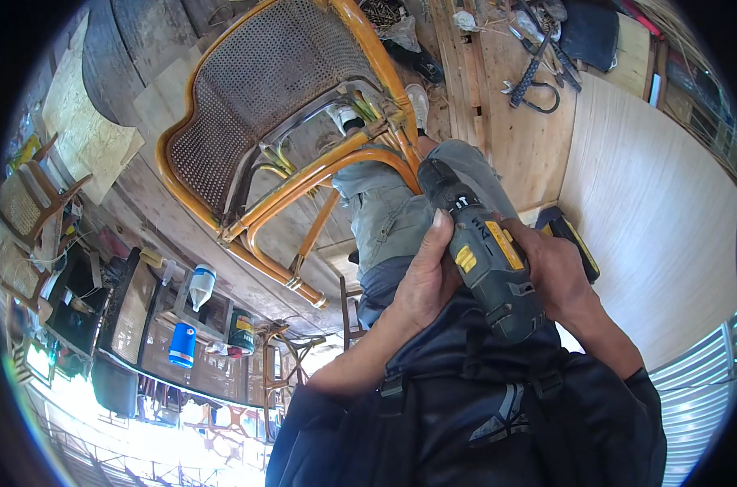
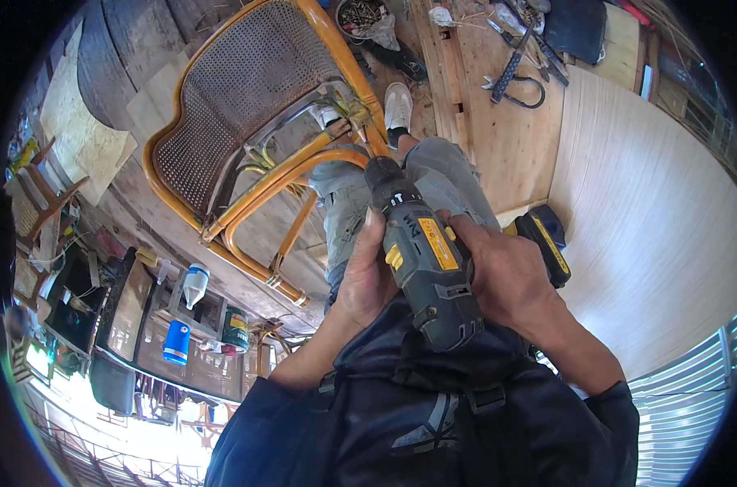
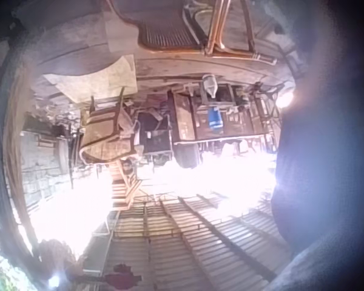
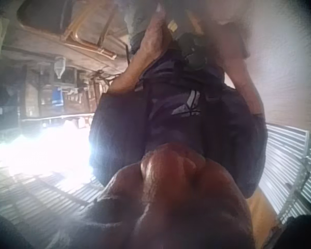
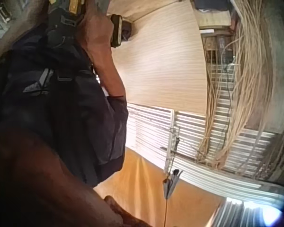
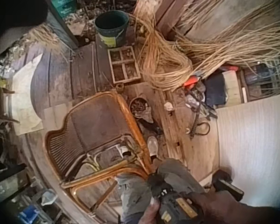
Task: The person repairs a rattan chair by securing its frame with a cordless drill and hammer. They insert screws into the chair's joints and drive them in, occasionally using a hammer to tap the screws or adjust the frame. The person works on the chair's legs and seat supports, ensuring the structure is stable.
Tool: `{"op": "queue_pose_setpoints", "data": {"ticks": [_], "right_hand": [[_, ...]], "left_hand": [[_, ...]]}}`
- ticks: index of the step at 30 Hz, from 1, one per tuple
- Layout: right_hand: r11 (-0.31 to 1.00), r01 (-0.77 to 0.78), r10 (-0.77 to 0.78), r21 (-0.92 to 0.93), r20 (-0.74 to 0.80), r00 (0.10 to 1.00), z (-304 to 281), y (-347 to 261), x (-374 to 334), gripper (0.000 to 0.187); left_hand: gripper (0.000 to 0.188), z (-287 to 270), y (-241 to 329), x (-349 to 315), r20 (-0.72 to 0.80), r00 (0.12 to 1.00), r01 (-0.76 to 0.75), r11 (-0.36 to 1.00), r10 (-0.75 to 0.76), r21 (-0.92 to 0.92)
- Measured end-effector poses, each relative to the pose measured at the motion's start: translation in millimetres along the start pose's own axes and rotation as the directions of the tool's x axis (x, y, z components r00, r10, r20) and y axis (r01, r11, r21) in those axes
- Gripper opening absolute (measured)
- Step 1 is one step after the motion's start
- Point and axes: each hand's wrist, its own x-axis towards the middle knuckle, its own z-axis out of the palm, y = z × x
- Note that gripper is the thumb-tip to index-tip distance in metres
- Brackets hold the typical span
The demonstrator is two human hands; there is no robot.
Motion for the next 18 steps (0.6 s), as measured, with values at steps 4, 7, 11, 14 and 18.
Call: {"op": "queue_pose_setpoints", "data": {"ticks": [4, 7, 11, 14, 18], "right_hand": [[0.999, -0.042, 0.042, 0.007, 0.038, 0.998, 2, 2, 0, 0.057], [0.998, -0.066, 0.065, 0.019, 0.054, 0.996, 4, 2, 3, 0.056], [0.995, -0.103, 0.102, 0.008, 0.074, 0.992, 3, -7, 6, 0.056], [0.993, -0.114, 0.114, -0.002, 0.084, 0.99, 2, -12, 6, 0.055], [0.991, -0.127, 0.13, -0.04, 0.097, 0.987, 4, -14, 9, 0.055]], "left_hand": [[0.062, -5, 0, 1, 0.001, 1.0, 0.025, 0.999, -0.025, -0.021], [0.061, -4, 0, 2, -0.028, 0.999, 0.024, 0.999, -0.026, -0.049], [0.059, -3, 4, 0, -0.053, 0.997, 0.058, 0.995, -0.062, -0.08], [0.056, -5, 3, -2, -0.055, 0.997, 0.042, 0.994, -0.047, -0.099], [0.054, -9, 3, 0, -0.058, 0.997, 0.036, 0.993, -0.042, -0.116]]}}
